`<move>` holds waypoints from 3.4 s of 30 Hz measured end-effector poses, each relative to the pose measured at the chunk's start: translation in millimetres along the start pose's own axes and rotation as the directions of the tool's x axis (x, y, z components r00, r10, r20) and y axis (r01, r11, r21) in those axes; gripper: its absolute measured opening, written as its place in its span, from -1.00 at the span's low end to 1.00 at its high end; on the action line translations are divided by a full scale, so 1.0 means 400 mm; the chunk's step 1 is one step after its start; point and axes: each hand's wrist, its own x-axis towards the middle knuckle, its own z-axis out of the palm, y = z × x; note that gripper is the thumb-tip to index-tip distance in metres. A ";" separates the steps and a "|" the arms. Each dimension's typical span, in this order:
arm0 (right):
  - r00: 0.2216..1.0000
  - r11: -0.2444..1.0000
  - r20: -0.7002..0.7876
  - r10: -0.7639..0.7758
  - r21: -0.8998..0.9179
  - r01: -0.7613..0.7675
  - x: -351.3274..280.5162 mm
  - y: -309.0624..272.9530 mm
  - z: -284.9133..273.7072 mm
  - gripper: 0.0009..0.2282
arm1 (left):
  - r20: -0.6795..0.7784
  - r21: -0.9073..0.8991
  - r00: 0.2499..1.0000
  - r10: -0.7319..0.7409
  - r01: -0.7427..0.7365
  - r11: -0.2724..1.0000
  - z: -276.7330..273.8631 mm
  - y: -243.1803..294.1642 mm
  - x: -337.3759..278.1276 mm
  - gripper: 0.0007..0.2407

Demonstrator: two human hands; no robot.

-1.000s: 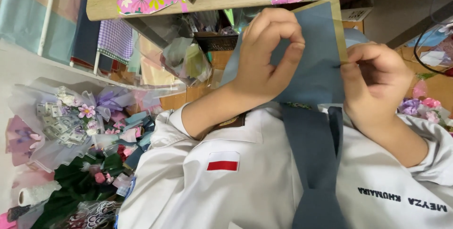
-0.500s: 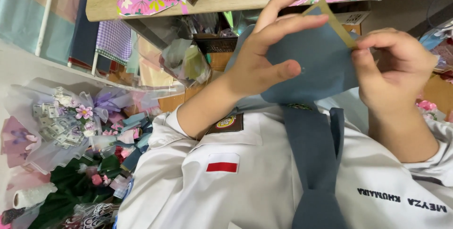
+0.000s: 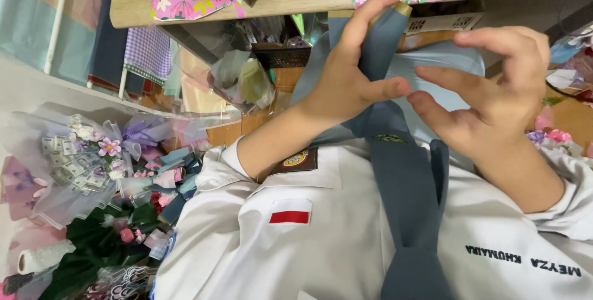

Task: The person folds a light blue sheet of paper, then a cream-colored sheet, and finally a dark brown sheet. They use their hands to crease the edges and fold the paper into smaller rectangular shapes.

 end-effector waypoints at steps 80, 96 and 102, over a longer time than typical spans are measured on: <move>0.642 0.157 0.152 0.752 0.903 -0.399 -0.197 0.240 0.235 -0.76 | -0.139 -0.059 0.987 0.082 -0.091 0.994 0.000 -0.020 0.044 -0.88; 0.674 0.743 -0.361 0.644 0.504 -0.440 -0.099 0.215 0.043 -0.59 | -0.111 0.011 0.963 -0.246 0.248 0.969 -0.001 0.013 0.020 -0.55; 0.773 0.520 0.015 0.635 0.731 -0.441 -0.059 0.144 0.043 -0.16 | -0.341 0.108 0.921 0.188 -0.160 0.981 0.007 -0.085 0.004 -0.81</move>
